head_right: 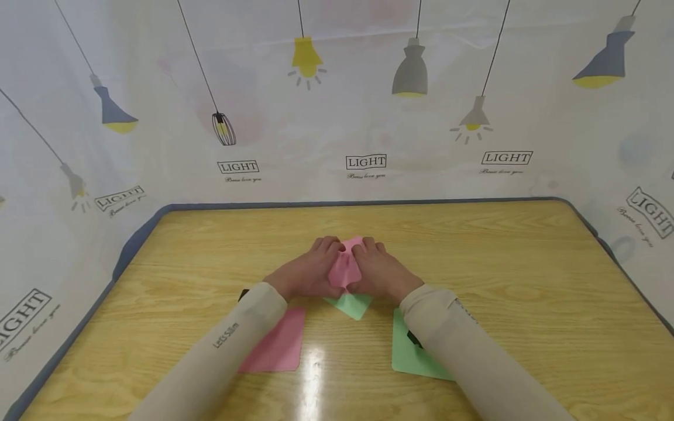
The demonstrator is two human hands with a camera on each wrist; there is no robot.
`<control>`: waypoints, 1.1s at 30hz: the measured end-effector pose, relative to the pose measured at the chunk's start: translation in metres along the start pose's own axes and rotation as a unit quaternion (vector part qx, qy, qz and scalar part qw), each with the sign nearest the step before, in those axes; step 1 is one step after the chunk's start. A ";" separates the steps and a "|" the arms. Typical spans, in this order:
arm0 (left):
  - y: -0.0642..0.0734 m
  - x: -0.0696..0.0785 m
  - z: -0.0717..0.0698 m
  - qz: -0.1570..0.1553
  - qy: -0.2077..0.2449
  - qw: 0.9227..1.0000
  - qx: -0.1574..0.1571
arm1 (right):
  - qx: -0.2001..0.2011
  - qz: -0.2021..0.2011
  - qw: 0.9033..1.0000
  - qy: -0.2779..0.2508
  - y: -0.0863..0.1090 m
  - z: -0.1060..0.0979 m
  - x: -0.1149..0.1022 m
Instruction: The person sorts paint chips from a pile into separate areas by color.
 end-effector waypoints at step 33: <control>0.018 -0.004 -0.003 -0.030 -0.001 1.000 0.009 | 0.049 -0.053 0.997 -0.012 0.007 -0.003 -0.015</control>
Point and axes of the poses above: each hand's wrist, its own y-axis away from the middle knuckle, its own z-axis out of the palm, x = y × z, the point moved 7 cm from there along -y, towards the middle knuckle, and after that the axes turned 8 degrees about -x, right-handed, at the moved point
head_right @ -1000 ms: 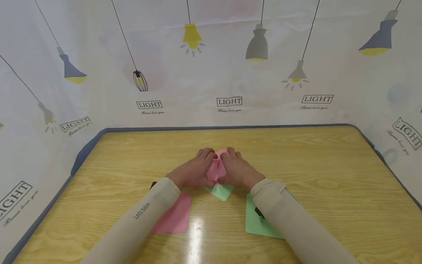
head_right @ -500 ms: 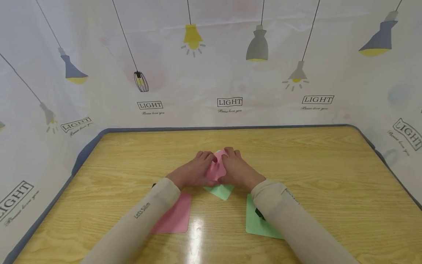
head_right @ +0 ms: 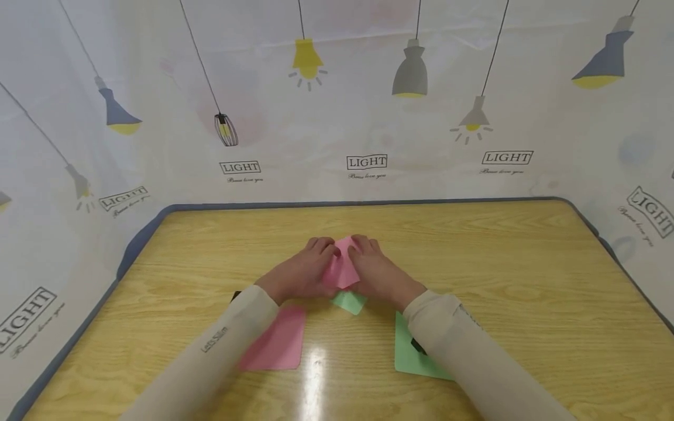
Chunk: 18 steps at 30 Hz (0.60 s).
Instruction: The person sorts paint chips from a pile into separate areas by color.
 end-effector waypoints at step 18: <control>0.097 0.012 -0.023 0.028 -0.011 0.999 0.027 | 0.005 -0.099 0.995 0.010 0.017 0.007 -0.074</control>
Point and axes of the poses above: each hand's wrist, its own y-axis away from the middle knuckle, its own z-axis out of the palm, x = y × z, the point moved 7 cm from there along -y, towards the middle knuckle, and after that the axes turned 8 degrees about -x, right-handed, at the moved point
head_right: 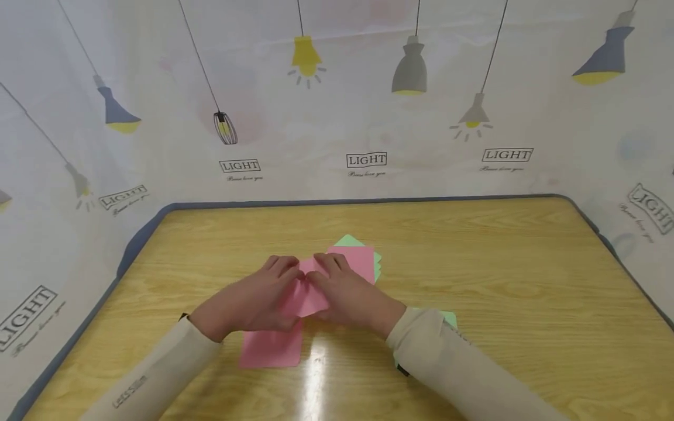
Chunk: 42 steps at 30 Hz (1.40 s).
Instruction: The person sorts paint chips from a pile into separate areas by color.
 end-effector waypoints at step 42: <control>0.054 -0.007 0.046 0.012 0.043 0.999 -0.018 | -0.105 -0.074 0.986 0.103 -0.002 0.053 -0.045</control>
Point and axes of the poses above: each hand's wrist, its own y-axis away from the middle knuckle, its own z-axis out of the palm, x = y × z, the point moved 7 cm from there along -y, towards the middle knuckle, and after that the axes turned 8 degrees about -x, right-handed, at the moved point
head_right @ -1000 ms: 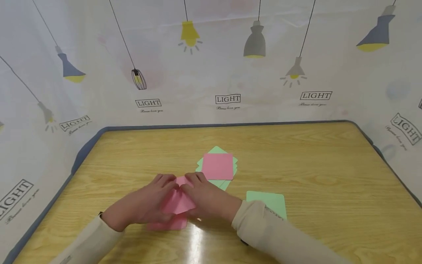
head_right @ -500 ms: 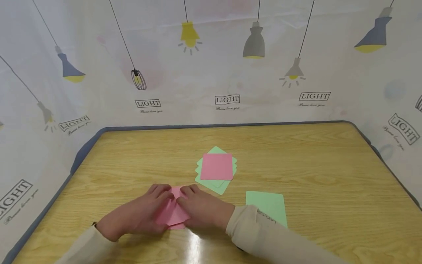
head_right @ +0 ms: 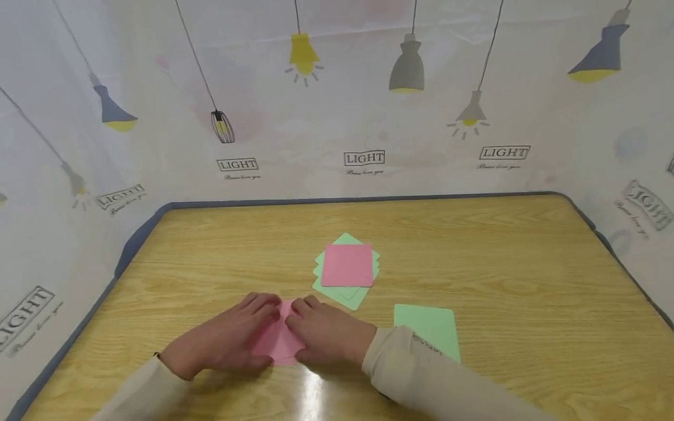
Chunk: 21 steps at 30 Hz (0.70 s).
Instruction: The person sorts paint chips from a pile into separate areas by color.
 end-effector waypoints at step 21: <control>-0.083 -0.006 -0.027 -0.009 0.011 1.000 0.024 | 0.040 0.073 0.995 -0.060 0.026 -0.027 0.070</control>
Point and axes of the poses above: each hand's wrist, its own y-axis away from the middle knuckle, its own z-axis out of the palm, x = y × z, the point moved 7 cm from there along -y, towards the middle knuckle, and after that the axes turned 8 degrees about -x, right-handed, at the moved point
